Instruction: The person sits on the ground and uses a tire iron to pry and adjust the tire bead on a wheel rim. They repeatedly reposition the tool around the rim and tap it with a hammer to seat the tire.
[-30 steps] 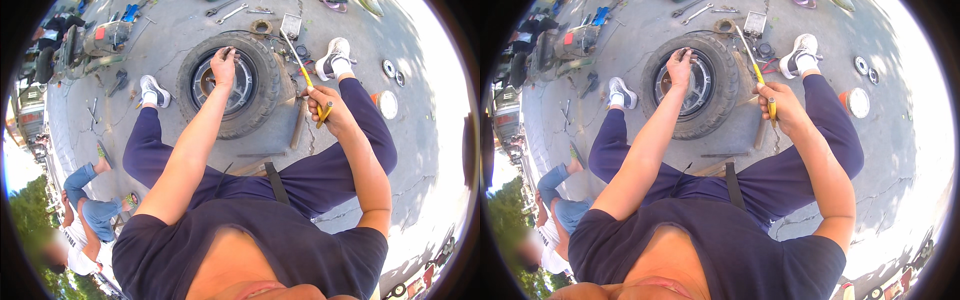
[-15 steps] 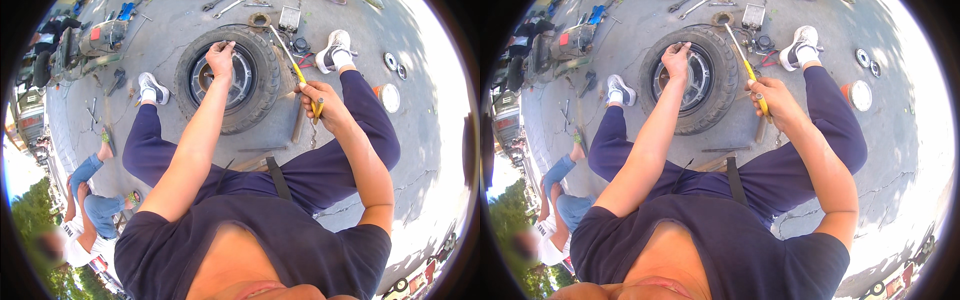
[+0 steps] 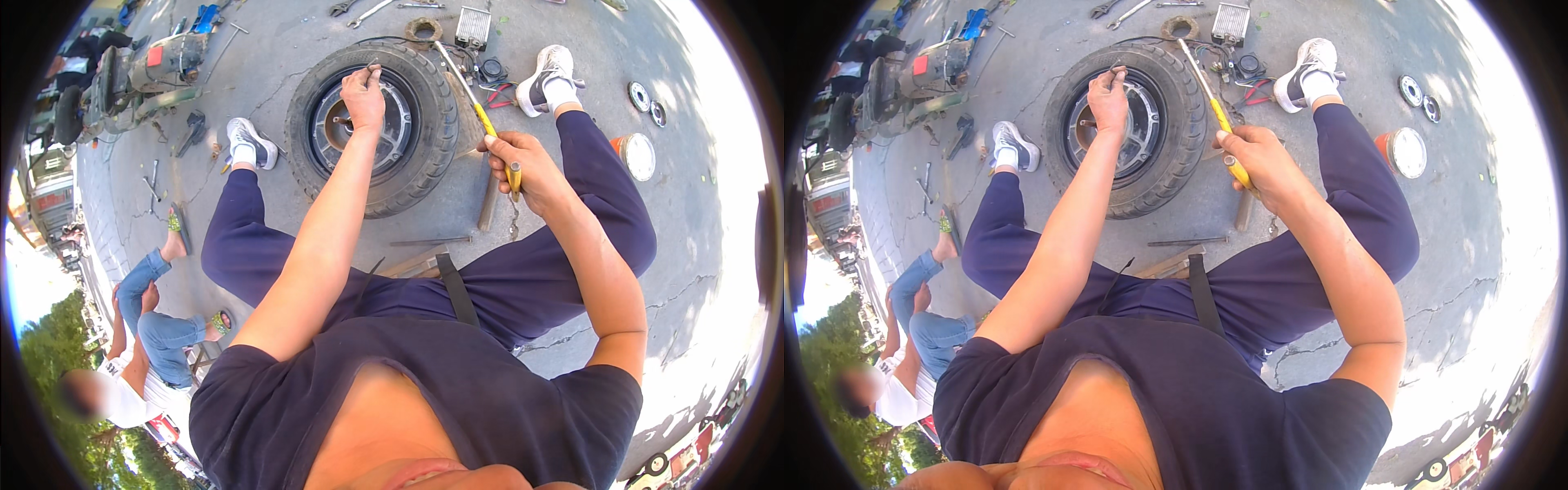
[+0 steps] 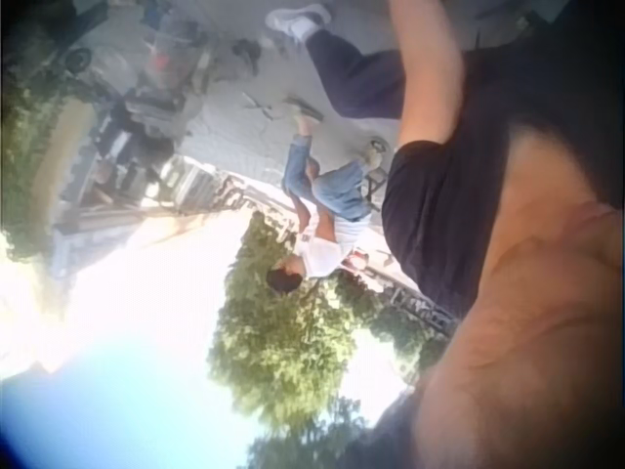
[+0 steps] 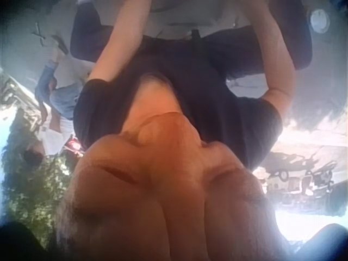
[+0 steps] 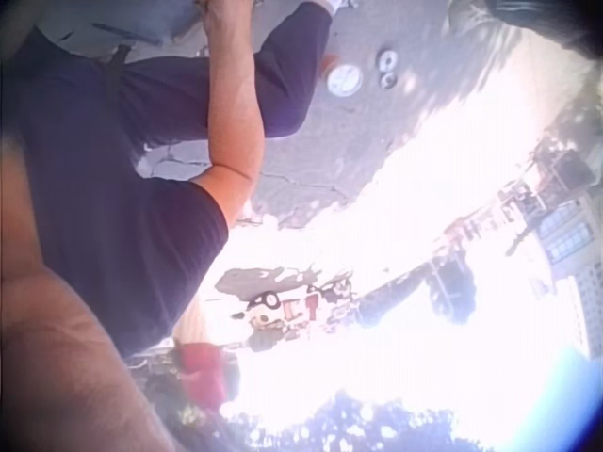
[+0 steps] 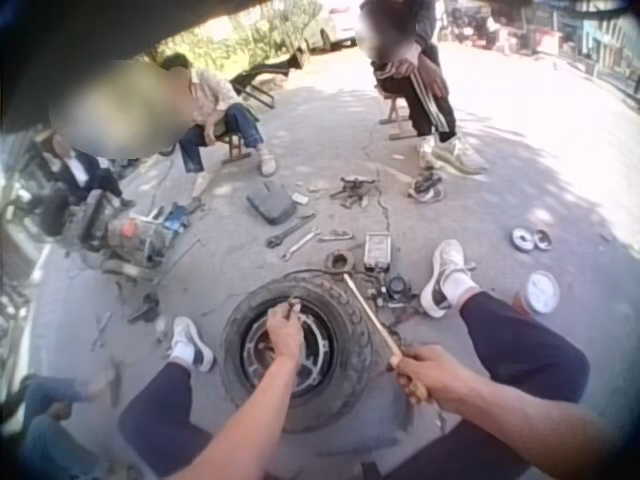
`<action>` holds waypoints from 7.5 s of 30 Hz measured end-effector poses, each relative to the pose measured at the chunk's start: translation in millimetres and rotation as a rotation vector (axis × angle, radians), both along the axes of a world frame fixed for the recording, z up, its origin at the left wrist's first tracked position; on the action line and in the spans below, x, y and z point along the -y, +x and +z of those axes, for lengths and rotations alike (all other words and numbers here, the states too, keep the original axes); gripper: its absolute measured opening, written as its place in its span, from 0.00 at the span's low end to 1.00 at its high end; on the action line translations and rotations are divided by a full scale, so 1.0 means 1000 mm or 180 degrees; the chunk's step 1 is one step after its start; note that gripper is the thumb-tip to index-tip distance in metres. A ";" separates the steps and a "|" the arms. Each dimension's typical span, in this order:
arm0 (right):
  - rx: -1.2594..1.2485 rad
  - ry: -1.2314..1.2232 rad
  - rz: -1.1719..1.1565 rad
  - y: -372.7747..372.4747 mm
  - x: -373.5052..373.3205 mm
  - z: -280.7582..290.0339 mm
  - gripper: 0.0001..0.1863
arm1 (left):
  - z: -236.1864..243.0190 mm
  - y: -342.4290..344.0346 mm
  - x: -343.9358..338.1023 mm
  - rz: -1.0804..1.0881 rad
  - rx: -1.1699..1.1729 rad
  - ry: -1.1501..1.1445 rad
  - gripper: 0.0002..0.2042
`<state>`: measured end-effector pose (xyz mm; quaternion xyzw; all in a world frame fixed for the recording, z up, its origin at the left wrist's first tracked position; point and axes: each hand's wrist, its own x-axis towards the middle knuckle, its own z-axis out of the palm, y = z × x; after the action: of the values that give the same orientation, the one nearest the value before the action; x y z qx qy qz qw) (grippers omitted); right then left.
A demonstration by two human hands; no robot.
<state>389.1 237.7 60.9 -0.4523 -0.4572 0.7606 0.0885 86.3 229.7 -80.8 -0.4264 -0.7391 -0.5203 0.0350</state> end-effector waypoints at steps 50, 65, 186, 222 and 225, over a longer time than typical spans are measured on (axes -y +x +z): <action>0.0192 0.0095 0.0335 -0.008 0.006 0.000 0.16 | -0.001 0.004 0.004 -0.0078 0.0940 0.0116 0.09; 0.0264 0.0109 0.0322 -0.009 0.006 0.001 0.15 | -0.009 0.003 0.000 -0.0093 0.0726 0.0026 0.05; 0.0055 0.4376 0.0506 -0.212 -0.030 -0.082 0.17 | 0.036 -0.164 0.197 0.0610 0.2730 -0.0847 0.14; -0.0210 0.3253 -0.0099 -0.214 -0.048 -0.074 0.10 | 0.102 -0.121 -0.266 -0.0668 0.1643 -0.1474 0.29; -0.0278 0.2862 -0.0252 -0.213 -0.048 -0.074 0.12 | 0.095 -0.075 -0.287 -0.1006 0.1794 -0.1640 0.31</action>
<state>176.1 285.2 -13.1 -0.3536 -0.7203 0.5009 0.3244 11.5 517.0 13.8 -0.3703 -0.7512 -0.4136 -0.3570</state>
